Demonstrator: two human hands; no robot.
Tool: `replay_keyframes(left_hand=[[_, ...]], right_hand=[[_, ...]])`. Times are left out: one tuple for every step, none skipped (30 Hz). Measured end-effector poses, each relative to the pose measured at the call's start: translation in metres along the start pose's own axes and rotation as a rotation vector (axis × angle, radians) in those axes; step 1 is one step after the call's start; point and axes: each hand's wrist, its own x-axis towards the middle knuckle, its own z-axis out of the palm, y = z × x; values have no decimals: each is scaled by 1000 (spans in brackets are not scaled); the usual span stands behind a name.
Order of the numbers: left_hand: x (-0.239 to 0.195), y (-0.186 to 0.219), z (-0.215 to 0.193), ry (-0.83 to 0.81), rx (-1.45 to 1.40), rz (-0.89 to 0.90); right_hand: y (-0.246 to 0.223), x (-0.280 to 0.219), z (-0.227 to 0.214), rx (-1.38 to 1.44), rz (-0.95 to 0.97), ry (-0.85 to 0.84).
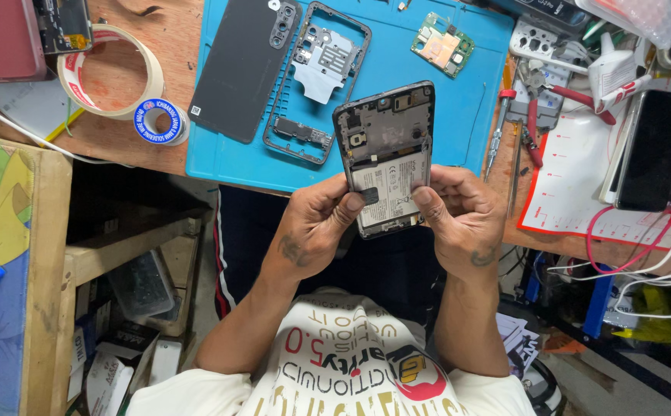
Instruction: The person disassembles a smartphone, removes the battery, and uses a screwdriver and tweezers to adjust internal components. They then apply a small amount of adhesive to the screen assembly using a syringe-like tool.
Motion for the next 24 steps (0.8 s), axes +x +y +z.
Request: replay_keyframes(left_hand=[[0,1,0,0,7,-9],[0,1,0,0,15,-17],[0,2,0,2,22,-27],[-1,2,1,1,14,-34],[-1,2,2,1,6,-40],[-2,2,2,1,-2,-46],[-2,2,3,4,30,-46],[-3,3,3,7,62,-45],[-4,5,4,10,95,-42],[-4,6,4,4,111,-31],[-5,8,5,1,127,-20],[-5,10,5,-3,144,-9],[-5,11,6,-2,136,12],[-5,13,7,0,129,32],[-4,15,8,0,121,52],[-2,17,10,22,72,82],[-1,19,13,43,21,111],[1,21,14,64,-29,140],[2,24,14,74,-70,151],[3,28,13,83,-112,163],[4,32,11,94,-153,175],[6,36,8,104,-97,203],[8,39,6,114,-40,232],[9,43,3,123,17,260]], right_hand=[[1,0,-1,-13,-3,2],[1,-1,-1,-26,-6,4],[2,-2,-2,-39,-6,6],[3,-4,-3,-34,-8,9],[4,-5,-3,-29,-10,13],[5,-6,-4,-24,-12,16],[6,-6,-4,-15,-14,14],[7,-6,-5,-6,-16,11],[8,-6,-5,3,-20,8],[9,-6,-5,29,-8,9],[10,-6,-5,56,5,10],[12,-7,-5,82,18,10],[14,-7,-6,82,15,10],[15,-7,-6,81,11,11],[17,-8,-7,80,9,13],[19,-9,-7,94,15,16],[20,-10,-6,107,22,20],[22,-11,-6,120,29,24],[22,-12,-7,125,33,10],[23,-13,-7,130,38,-4],[23,-14,-7,135,42,-20],[24,-14,-6,140,45,-22],[24,-15,-6,145,48,-26],[23,-15,-5,150,50,-29]])
